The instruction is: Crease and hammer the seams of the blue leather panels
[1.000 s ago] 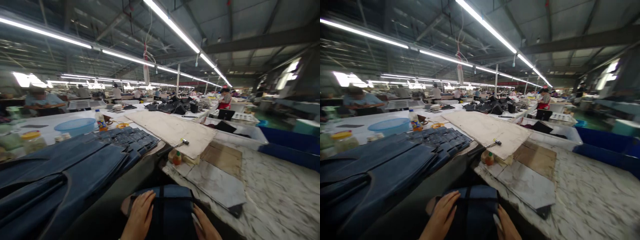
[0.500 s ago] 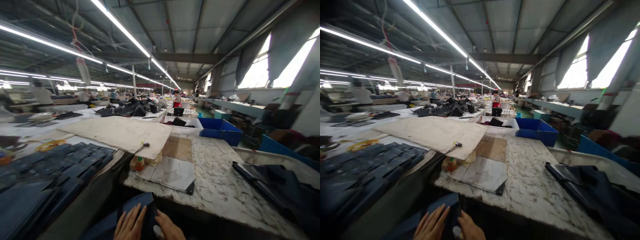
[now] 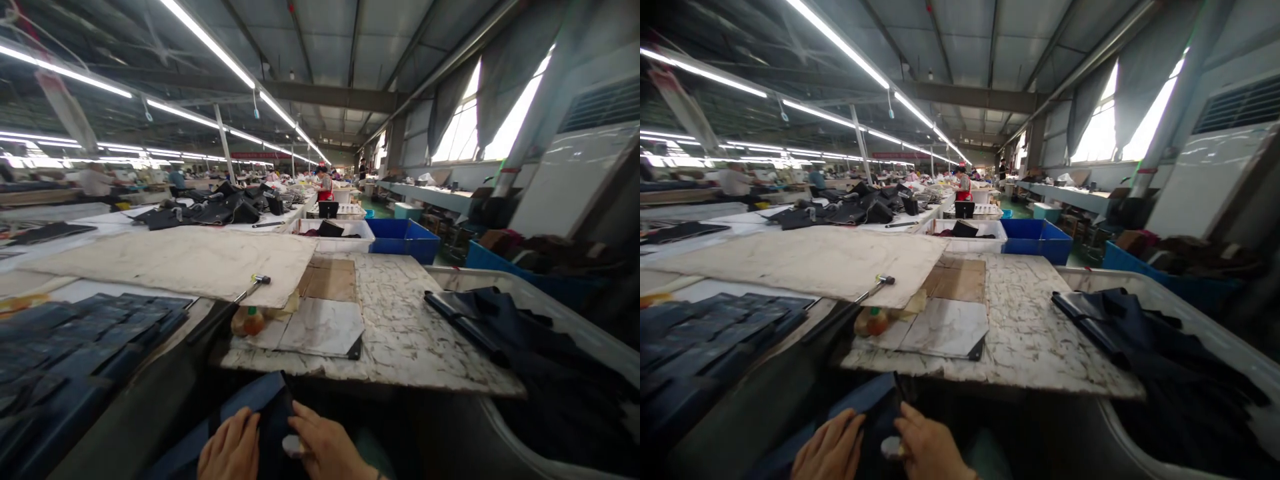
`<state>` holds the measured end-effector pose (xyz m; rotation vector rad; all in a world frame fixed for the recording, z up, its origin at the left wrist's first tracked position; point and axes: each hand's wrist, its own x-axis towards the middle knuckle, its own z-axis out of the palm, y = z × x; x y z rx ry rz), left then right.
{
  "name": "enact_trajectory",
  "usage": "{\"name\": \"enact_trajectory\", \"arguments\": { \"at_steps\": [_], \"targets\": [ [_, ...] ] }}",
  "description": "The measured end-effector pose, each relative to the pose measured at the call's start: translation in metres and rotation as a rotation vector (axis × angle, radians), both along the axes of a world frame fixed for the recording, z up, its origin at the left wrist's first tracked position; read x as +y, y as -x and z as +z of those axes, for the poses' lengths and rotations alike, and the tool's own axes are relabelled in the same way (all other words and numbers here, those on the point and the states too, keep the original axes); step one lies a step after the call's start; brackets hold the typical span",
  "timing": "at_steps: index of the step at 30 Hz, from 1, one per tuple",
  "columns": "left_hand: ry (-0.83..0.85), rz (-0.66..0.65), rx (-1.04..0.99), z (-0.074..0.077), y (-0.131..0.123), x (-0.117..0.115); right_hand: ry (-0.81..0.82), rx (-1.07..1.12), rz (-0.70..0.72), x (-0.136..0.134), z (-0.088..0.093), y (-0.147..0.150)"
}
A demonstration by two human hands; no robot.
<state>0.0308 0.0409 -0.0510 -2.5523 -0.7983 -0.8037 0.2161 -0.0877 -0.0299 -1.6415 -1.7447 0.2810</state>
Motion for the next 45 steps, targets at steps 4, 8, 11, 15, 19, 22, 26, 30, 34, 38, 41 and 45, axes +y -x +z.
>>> {"name": "enact_trajectory", "arguments": {
  "at_steps": [4,8,11,15,19,22,26,30,34,38,41,45],
  "targets": [
    [0.203,0.062,0.066,0.034,-0.022,-0.030,0.071,0.148,-0.025,-0.007,0.026,0.001],
    [0.394,0.037,0.142,0.047,-0.043,-0.035,0.087,0.243,-0.027,-0.001,0.030,-0.010],
    [0.479,-0.004,0.161,0.047,-0.049,-0.035,0.086,0.287,-0.103,0.005,0.031,-0.021],
    [0.483,-0.019,0.120,0.047,-0.054,-0.041,0.134,0.230,-0.203,0.008,0.031,-0.035],
    [0.429,0.031,0.090,0.047,-0.059,-0.042,0.109,0.034,-0.253,0.012,0.023,-0.040],
    [0.408,0.030,0.102,0.047,-0.063,-0.038,0.044,-0.100,-0.221,0.015,0.021,-0.037],
    [0.399,0.033,0.079,0.044,-0.061,-0.038,-0.048,-0.202,-0.163,0.019,0.035,-0.029],
    [0.375,0.061,0.018,0.042,-0.053,-0.041,-0.104,-0.268,-0.120,0.025,0.050,-0.018],
    [0.394,0.060,0.005,0.041,-0.042,-0.040,-0.066,-0.325,-0.066,0.028,0.040,-0.007],
    [0.410,0.045,-0.008,0.040,-0.037,-0.039,-0.044,-0.367,-0.066,0.029,0.028,0.000],
    [0.422,0.051,-0.018,0.040,-0.032,-0.039,-0.047,-0.376,-0.058,0.031,0.029,0.004],
    [0.429,0.063,-0.012,0.041,-0.018,-0.038,-0.068,-0.360,-0.044,0.034,0.030,0.016]
  ]
}}
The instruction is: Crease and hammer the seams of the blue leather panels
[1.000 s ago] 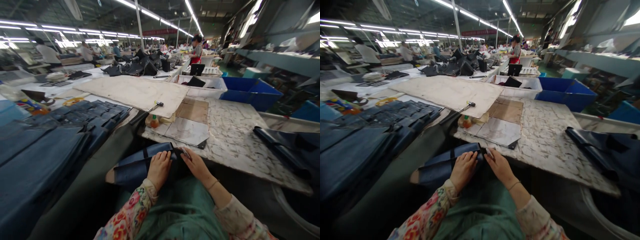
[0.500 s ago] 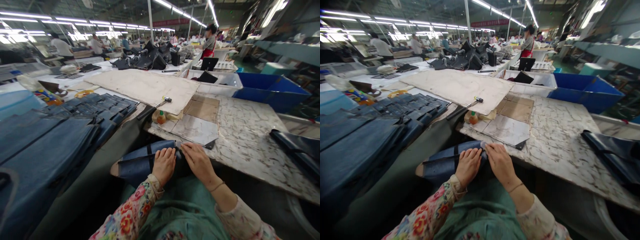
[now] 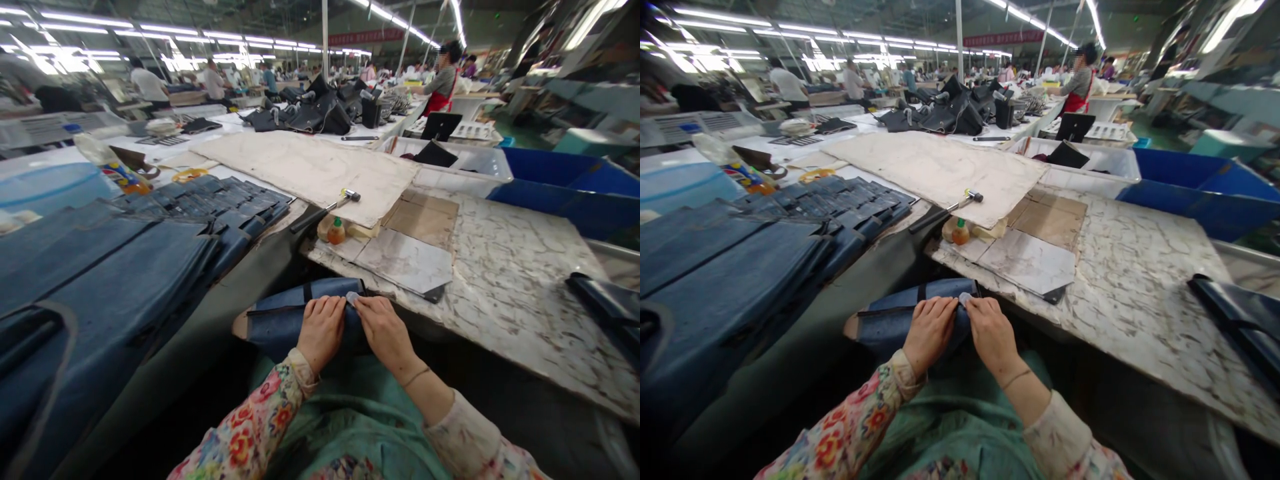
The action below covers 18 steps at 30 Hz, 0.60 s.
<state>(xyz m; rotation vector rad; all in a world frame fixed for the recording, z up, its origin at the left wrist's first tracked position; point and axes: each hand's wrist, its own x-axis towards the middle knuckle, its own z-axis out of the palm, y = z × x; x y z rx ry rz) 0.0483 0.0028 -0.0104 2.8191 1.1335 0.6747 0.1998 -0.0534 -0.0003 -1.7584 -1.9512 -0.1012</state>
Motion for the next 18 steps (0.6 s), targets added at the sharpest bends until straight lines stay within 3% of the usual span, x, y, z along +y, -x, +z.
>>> {"name": "enact_trajectory", "arguments": {
  "at_steps": [11,18],
  "targets": [
    [-0.016,0.098,0.010,0.002,0.048,-0.001,0.023,-0.057,0.087,0.012,-0.004,0.047],
    [-0.033,0.140,0.020,-0.006,0.071,-0.011,0.006,-0.044,0.123,0.014,-0.003,0.064]
  ]
}}
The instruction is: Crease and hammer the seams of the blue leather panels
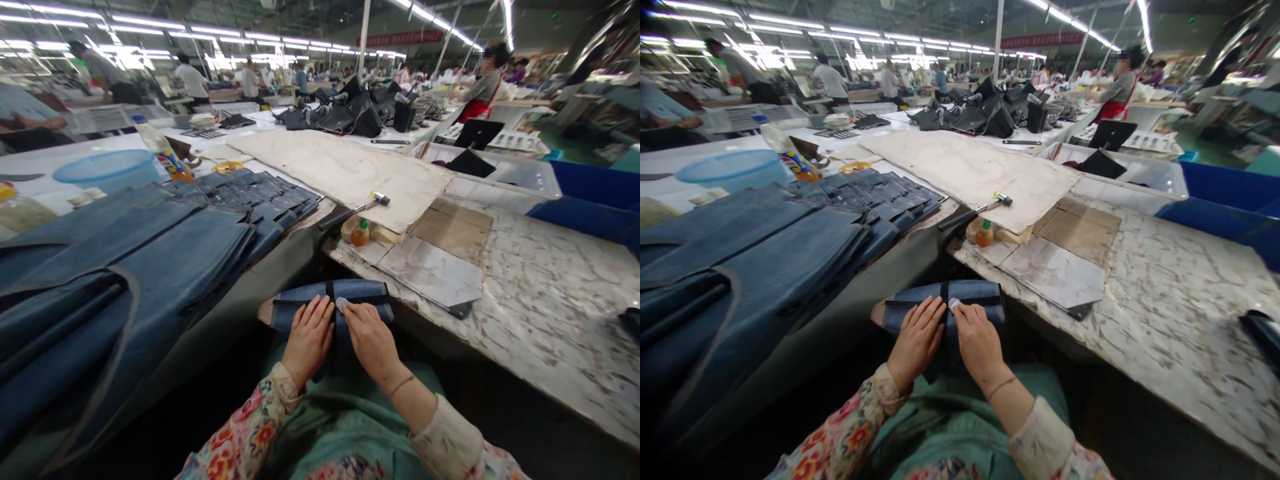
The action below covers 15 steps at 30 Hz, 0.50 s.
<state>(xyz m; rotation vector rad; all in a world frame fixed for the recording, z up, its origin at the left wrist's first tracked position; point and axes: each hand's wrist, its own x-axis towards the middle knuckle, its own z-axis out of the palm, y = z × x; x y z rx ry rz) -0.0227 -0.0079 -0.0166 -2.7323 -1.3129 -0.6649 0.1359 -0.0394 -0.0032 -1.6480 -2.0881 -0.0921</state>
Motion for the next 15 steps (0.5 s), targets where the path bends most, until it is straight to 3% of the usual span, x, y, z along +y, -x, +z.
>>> {"name": "enact_trajectory", "arguments": {
  "at_steps": [15],
  "targets": [
    [-0.026,0.021,0.062,-0.009,0.008,-0.017,0.187,0.325,0.121,0.008,0.007,-0.023]
  ]
}}
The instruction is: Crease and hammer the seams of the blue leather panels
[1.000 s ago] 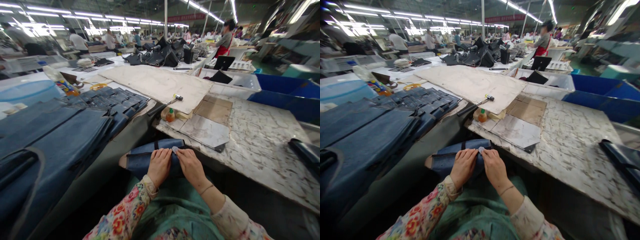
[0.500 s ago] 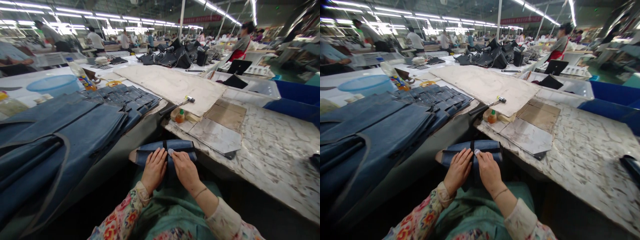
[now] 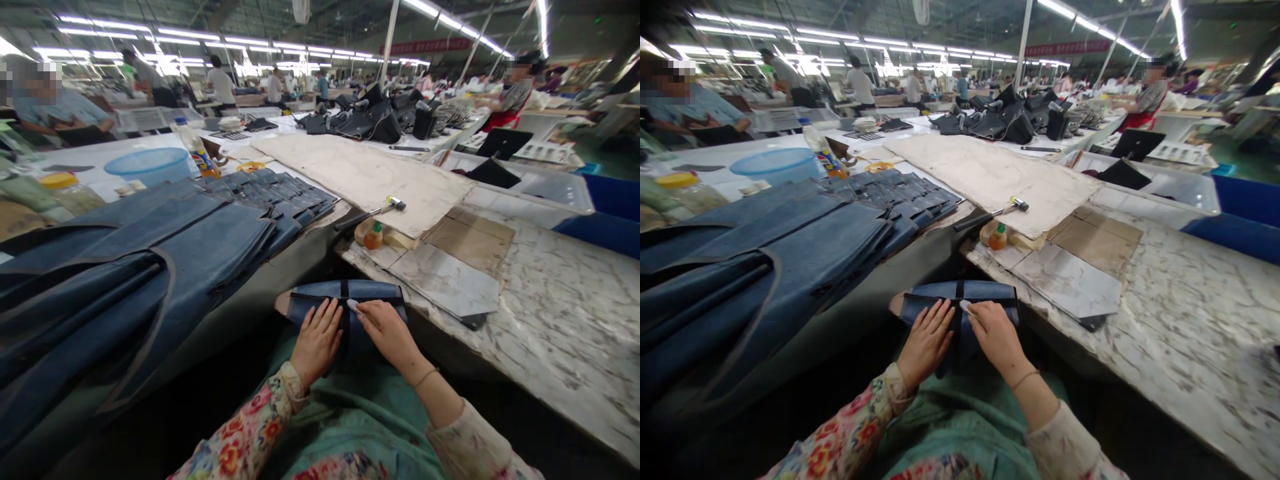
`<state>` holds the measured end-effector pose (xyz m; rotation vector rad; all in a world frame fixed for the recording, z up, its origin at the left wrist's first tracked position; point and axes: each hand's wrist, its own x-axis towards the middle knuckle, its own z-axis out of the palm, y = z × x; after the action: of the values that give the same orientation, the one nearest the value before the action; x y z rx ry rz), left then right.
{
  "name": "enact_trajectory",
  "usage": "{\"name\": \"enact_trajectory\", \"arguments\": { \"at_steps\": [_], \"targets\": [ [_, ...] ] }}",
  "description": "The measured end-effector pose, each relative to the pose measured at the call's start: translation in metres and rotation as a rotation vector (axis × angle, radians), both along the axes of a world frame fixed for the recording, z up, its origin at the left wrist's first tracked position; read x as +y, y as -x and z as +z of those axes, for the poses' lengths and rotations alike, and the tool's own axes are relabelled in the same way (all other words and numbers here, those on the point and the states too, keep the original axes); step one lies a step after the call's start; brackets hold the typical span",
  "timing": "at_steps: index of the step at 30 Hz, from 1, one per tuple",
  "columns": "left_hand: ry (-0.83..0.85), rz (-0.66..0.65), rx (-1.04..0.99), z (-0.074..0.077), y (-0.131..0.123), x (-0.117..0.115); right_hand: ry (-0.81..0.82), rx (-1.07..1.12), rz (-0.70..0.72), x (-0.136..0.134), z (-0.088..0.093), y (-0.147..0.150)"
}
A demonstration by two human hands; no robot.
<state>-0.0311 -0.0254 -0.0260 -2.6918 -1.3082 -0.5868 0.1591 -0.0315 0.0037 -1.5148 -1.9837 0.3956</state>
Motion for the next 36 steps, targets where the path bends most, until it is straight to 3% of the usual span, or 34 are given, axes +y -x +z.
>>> {"name": "enact_trajectory", "arguments": {
  "at_steps": [4,10,13,20,27,36],
  "targets": [
    [0.028,0.034,-0.043,0.006,-0.003,0.002,0.085,0.034,0.043,0.007,0.004,-0.006],
    [0.126,0.147,-0.082,0.027,-0.012,0.014,0.167,-0.007,0.155,0.023,0.018,-0.016],
    [0.164,0.120,-0.061,0.033,-0.015,0.018,0.205,-0.030,0.214,0.030,0.023,-0.019],
    [0.166,0.093,-0.054,0.032,-0.015,0.022,0.154,-0.126,0.304,0.030,0.023,-0.018],
    [0.138,-0.005,0.031,0.036,-0.013,0.024,0.198,-0.041,0.251,0.028,0.023,-0.022],
    [0.075,-0.072,0.005,0.017,-0.013,0.024,0.044,-0.253,0.136,0.015,0.019,0.002]
  ]
}}
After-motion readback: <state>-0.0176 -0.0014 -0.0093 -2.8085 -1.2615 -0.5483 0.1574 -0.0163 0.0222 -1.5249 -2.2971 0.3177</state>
